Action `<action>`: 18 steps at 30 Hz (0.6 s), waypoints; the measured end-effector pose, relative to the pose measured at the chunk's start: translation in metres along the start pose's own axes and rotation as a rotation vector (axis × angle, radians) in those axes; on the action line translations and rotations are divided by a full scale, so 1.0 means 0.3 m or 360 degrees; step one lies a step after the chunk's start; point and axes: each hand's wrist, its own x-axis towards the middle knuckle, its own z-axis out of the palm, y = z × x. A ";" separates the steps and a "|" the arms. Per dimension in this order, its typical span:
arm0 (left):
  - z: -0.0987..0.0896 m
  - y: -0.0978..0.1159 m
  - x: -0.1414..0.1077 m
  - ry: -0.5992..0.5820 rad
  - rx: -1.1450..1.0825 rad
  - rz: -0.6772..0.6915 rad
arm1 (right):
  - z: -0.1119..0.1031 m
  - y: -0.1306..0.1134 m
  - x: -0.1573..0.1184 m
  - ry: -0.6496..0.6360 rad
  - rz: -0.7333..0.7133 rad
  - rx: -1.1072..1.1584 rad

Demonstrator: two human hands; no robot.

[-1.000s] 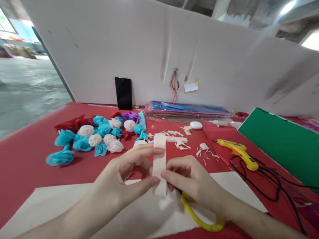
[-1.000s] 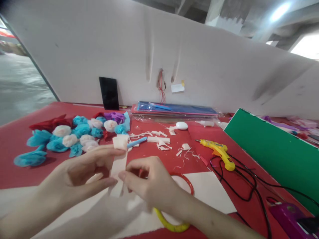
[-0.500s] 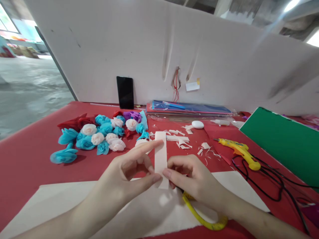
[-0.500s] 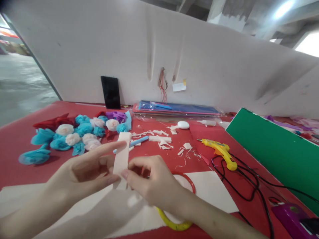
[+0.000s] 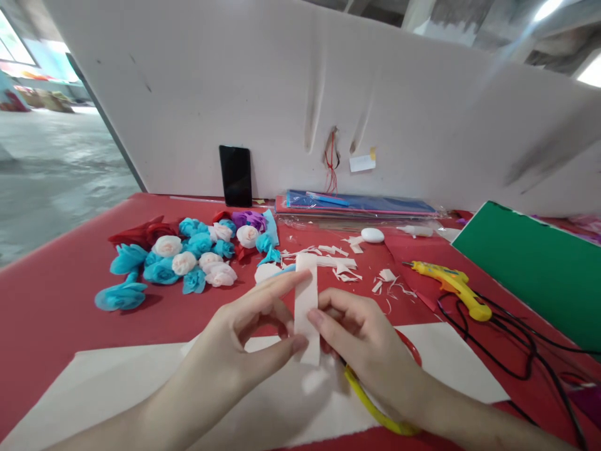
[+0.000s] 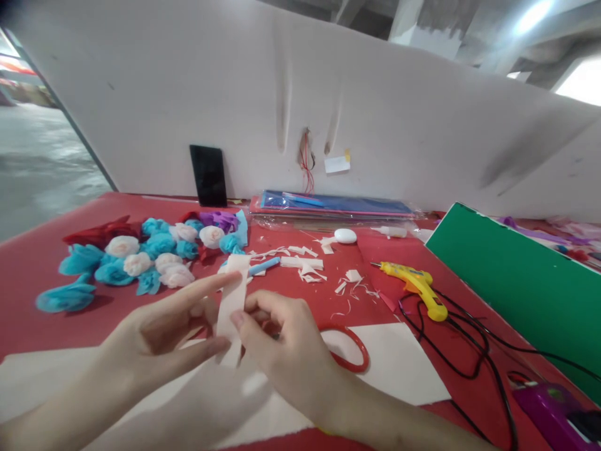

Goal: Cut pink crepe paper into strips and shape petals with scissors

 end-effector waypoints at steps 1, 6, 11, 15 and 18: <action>-0.001 0.002 0.000 -0.0006 0.0005 -0.0006 | 0.000 0.000 0.001 0.0003 0.0001 0.0001; -0.002 0.009 -0.002 0.0038 0.0061 -0.0060 | -0.007 -0.004 -0.001 -0.0002 0.0024 0.0025; 0.002 0.010 -0.011 0.0028 0.0086 -0.0120 | -0.007 -0.003 -0.005 0.0008 0.0057 -0.0015; 0.001 0.019 -0.009 0.0009 0.0085 -0.0169 | -0.003 -0.004 -0.004 0.0027 0.0055 -0.0023; 0.001 0.030 -0.005 -0.0041 0.0078 -0.0233 | -0.002 -0.011 -0.005 0.0044 0.0086 -0.0031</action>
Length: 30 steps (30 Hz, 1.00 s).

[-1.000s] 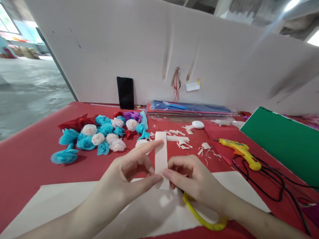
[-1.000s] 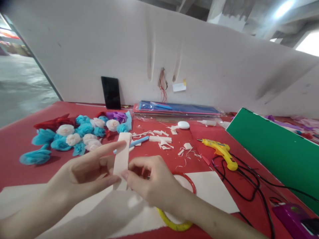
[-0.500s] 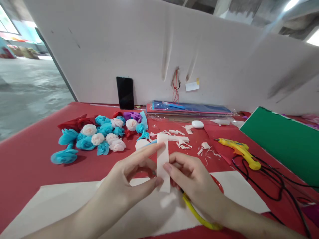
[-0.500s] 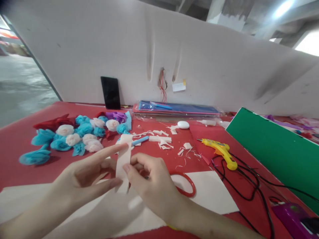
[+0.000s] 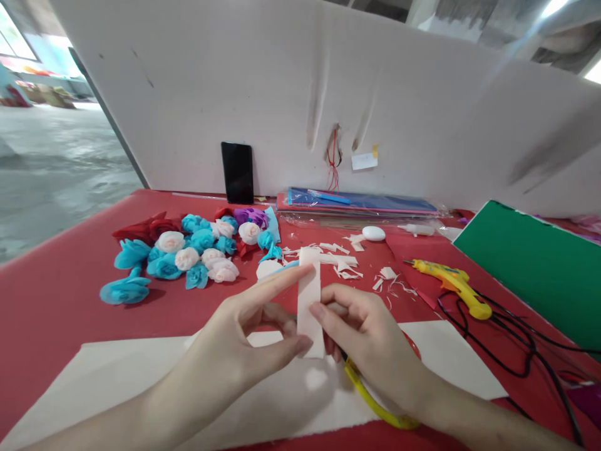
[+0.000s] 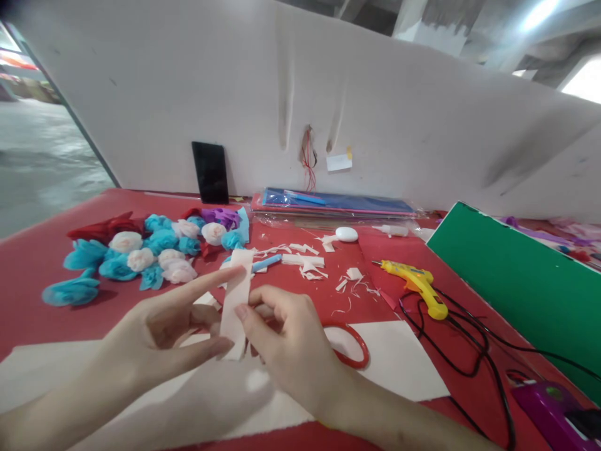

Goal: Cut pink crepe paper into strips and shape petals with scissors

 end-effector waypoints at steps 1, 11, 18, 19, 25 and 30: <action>0.000 0.003 0.001 -0.0004 -0.0003 -0.0006 | 0.000 -0.003 0.000 0.0000 0.0012 -0.0001; 0.016 -0.008 -0.009 -0.0171 0.0023 0.0207 | -0.018 -0.021 0.022 0.0168 0.0043 0.0118; 0.018 0.002 -0.014 -0.0158 0.0021 0.0247 | -0.025 -0.014 0.017 0.0168 -0.0093 0.0072; 0.018 0.003 -0.014 -0.0155 0.0022 0.0250 | -0.024 -0.014 0.016 0.0174 -0.0091 0.0070; 0.014 -0.005 -0.019 -0.0132 0.0040 0.0307 | -0.020 -0.032 0.024 0.0154 -0.0092 0.0011; 0.000 0.001 -0.014 -0.0082 0.0086 0.0264 | -0.095 -0.066 0.009 -0.0061 -0.0119 -0.0759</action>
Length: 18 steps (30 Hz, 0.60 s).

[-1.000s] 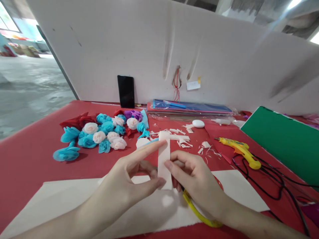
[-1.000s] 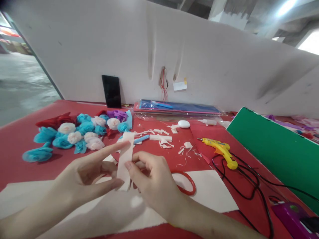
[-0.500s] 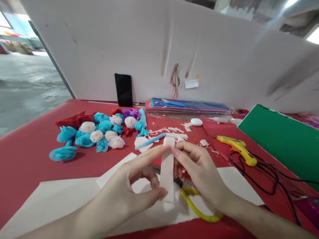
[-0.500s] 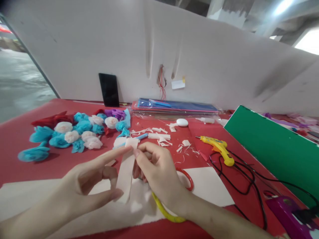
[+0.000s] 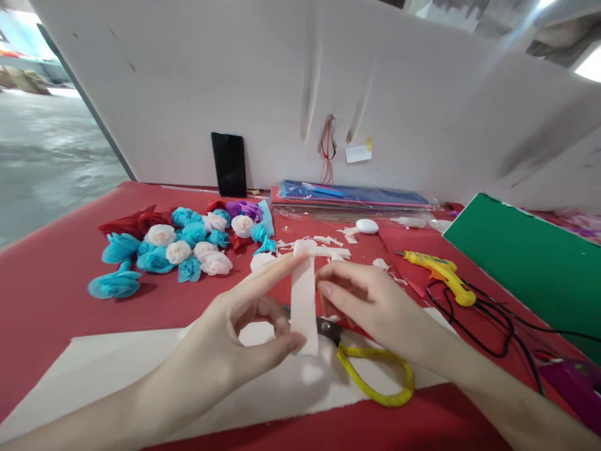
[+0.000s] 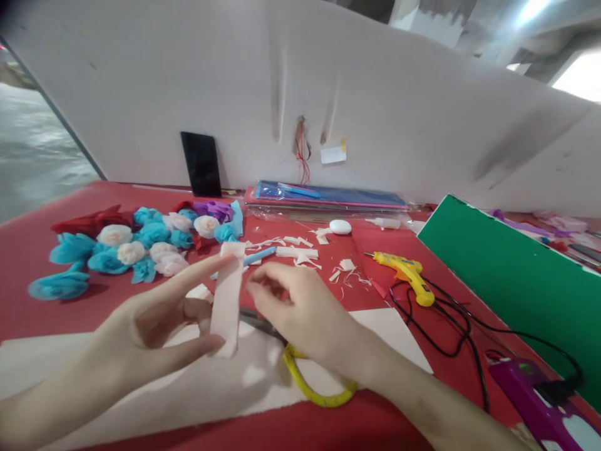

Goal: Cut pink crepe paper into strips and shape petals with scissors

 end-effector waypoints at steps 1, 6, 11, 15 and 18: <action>-0.005 0.004 0.003 0.0013 0.0006 -0.0022 | -0.020 0.014 -0.014 -0.0100 0.0038 -0.0251; -0.026 0.015 0.013 0.0089 -0.0083 -0.0026 | -0.060 0.107 -0.102 -0.0136 0.0187 -0.0711; -0.019 0.007 0.006 0.0003 -0.0085 -0.0042 | -0.017 0.068 -0.098 0.0080 0.0213 -0.0253; 0.004 0.014 -0.003 -0.0056 0.0017 0.0023 | 0.005 -0.011 -0.045 0.0294 0.0100 0.0202; 0.016 0.020 -0.007 -0.0084 0.0009 0.0121 | 0.012 -0.041 -0.010 0.0341 0.0021 0.0426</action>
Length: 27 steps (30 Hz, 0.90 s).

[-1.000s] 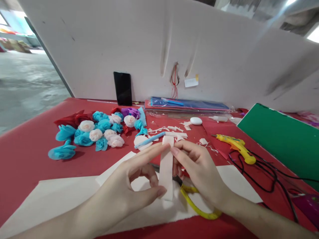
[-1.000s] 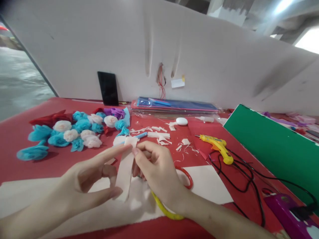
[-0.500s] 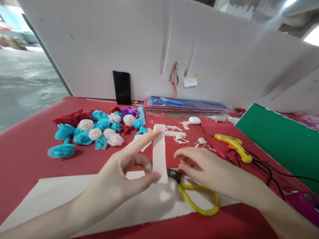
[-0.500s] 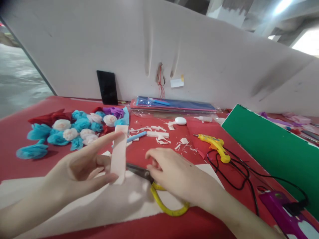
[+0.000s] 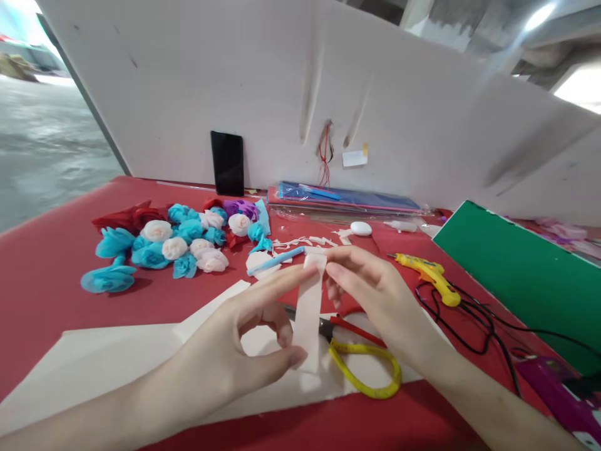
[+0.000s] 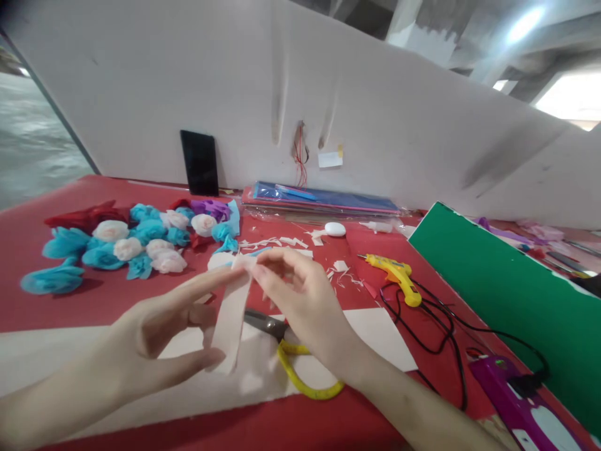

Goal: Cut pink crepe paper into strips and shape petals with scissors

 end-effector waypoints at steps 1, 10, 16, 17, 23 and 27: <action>0.002 0.000 -0.001 -0.0015 -0.0008 0.0017 | 0.005 -0.003 0.008 0.0017 -0.0035 0.0033; 0.017 -0.032 -0.017 -0.0022 0.0054 -0.0012 | 0.001 -0.008 0.015 0.0078 -0.0078 -0.0103; 0.023 -0.049 -0.029 -0.0045 0.0120 -0.0048 | -0.004 0.002 0.021 0.0085 -0.0076 -0.0231; 0.023 -0.050 -0.029 -0.0056 0.0137 -0.0057 | -0.004 0.004 0.023 0.0086 -0.0076 -0.0240; 0.028 -0.050 -0.028 -0.0038 0.0212 -0.0027 | -0.003 0.011 0.022 0.0093 -0.0080 -0.0283; 0.033 -0.049 -0.030 0.0055 0.0241 -0.0092 | -0.001 0.012 0.019 0.0105 -0.0082 -0.0323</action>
